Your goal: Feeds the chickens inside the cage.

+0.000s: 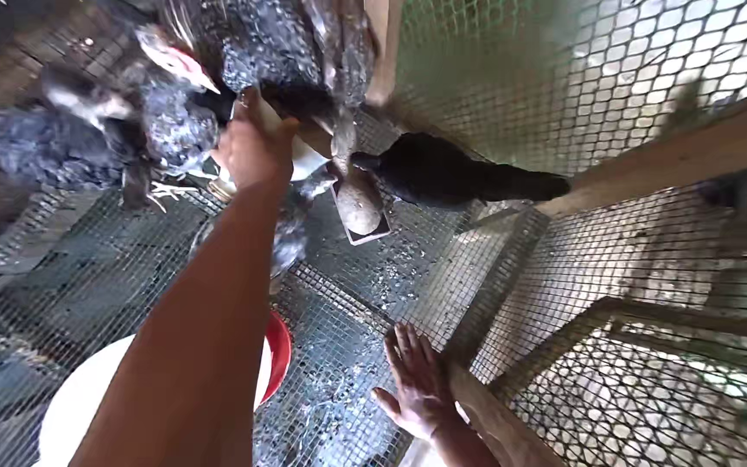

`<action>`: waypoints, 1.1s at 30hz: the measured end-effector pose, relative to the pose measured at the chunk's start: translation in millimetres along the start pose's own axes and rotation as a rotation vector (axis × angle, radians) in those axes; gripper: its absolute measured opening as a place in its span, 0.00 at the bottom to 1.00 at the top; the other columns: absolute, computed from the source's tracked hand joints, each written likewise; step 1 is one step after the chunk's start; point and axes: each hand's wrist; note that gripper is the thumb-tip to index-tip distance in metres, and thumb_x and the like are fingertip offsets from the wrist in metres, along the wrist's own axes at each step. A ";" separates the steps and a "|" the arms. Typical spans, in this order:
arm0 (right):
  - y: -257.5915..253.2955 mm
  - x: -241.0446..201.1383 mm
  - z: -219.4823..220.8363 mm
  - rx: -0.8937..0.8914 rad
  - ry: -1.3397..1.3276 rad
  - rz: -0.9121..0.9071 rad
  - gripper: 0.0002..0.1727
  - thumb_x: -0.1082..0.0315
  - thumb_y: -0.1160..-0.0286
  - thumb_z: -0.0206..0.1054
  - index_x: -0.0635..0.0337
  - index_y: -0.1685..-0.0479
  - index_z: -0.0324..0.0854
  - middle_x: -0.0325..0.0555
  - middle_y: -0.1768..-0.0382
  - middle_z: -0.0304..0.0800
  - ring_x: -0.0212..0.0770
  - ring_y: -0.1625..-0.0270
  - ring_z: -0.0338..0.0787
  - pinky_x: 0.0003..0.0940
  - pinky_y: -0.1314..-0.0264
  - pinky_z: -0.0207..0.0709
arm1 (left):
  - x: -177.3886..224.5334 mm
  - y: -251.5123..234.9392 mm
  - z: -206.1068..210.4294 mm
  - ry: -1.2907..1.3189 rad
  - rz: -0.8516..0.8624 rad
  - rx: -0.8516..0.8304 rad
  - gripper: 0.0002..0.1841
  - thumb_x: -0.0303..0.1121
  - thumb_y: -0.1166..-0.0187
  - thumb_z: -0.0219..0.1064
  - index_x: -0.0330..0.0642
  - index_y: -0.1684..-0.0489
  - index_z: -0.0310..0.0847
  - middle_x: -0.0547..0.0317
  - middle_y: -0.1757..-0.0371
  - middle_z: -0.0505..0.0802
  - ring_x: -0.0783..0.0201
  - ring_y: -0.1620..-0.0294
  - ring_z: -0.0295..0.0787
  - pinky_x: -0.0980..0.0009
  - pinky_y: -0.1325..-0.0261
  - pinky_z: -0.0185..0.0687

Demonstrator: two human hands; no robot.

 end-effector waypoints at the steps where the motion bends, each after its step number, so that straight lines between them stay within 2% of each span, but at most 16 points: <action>1: -0.2 0.0 0.1 0.006 0.002 -0.002 0.55 0.19 0.31 0.45 0.49 0.08 0.63 0.53 0.07 0.55 0.55 0.04 0.51 0.59 0.05 0.46 | 12.5 6.7 -13.7 0.011 -0.038 -0.031 0.38 0.59 0.23 0.68 0.62 0.11 0.64 0.37 0.26 0.85 0.30 0.23 0.76 0.21 0.26 0.57; 3: -0.1 0.0 1.8 0.016 0.002 0.001 0.56 0.19 0.31 0.46 0.49 0.08 0.63 0.53 0.07 0.54 0.55 0.04 0.51 0.60 0.05 0.45 | 20.5 13.1 -23.8 0.005 -0.050 -0.049 0.38 0.57 0.23 0.68 0.59 0.11 0.65 0.37 0.25 0.84 0.31 0.22 0.75 0.22 0.23 0.55; 7: 0.5 0.8 5.2 0.025 -0.011 0.005 0.56 0.19 0.32 0.47 0.49 0.08 0.62 0.52 0.06 0.54 0.54 0.04 0.51 0.59 0.05 0.46 | 26.2 13.4 -25.4 -0.037 -0.047 -0.053 0.36 0.59 0.21 0.64 0.44 0.19 0.71 0.31 0.29 0.85 0.28 0.24 0.76 0.21 0.23 0.55; 11: -0.4 1.5 4.9 0.031 -0.019 -0.006 0.56 0.19 0.32 0.46 0.50 0.08 0.61 0.54 0.07 0.54 0.53 0.04 0.51 0.59 0.05 0.45 | 26.0 7.6 -15.1 -0.024 -0.127 -0.034 0.37 0.61 0.21 0.64 0.44 0.20 0.73 0.32 0.29 0.85 0.31 0.23 0.76 0.24 0.23 0.57; 15: -0.3 1.9 3.2 0.022 -0.028 -0.002 0.56 0.20 0.32 0.47 0.49 0.07 0.61 0.55 0.07 0.55 0.54 0.05 0.52 0.58 0.05 0.46 | 30.5 1.9 -5.8 -0.043 -0.171 -0.012 0.41 0.61 0.20 0.63 0.41 0.15 0.66 0.31 0.26 0.83 0.32 0.21 0.74 0.26 0.21 0.58; 26: 0.2 1.7 5.1 0.049 -0.084 -0.002 0.56 0.21 0.32 0.51 0.51 0.07 0.60 0.55 0.07 0.54 0.54 0.04 0.51 0.60 0.05 0.43 | 35.3 -7.5 -4.2 0.000 -0.092 0.021 0.44 0.58 0.19 0.63 0.41 0.09 0.56 0.33 0.22 0.79 0.35 0.17 0.70 0.29 0.18 0.53; 33: 1.0 1.8 6.5 0.037 -0.063 -0.005 0.56 0.20 0.32 0.49 0.50 0.08 0.61 0.54 0.07 0.54 0.54 0.04 0.51 0.59 0.05 0.43 | 40.9 -17.7 4.3 -0.071 0.020 0.018 0.45 0.60 0.20 0.62 0.49 0.05 0.50 0.33 0.20 0.79 0.34 0.16 0.69 0.29 0.18 0.52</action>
Point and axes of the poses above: each hand's wrist, its own y-axis away from the middle knuckle, its own z-axis out of the palm, x = y × z
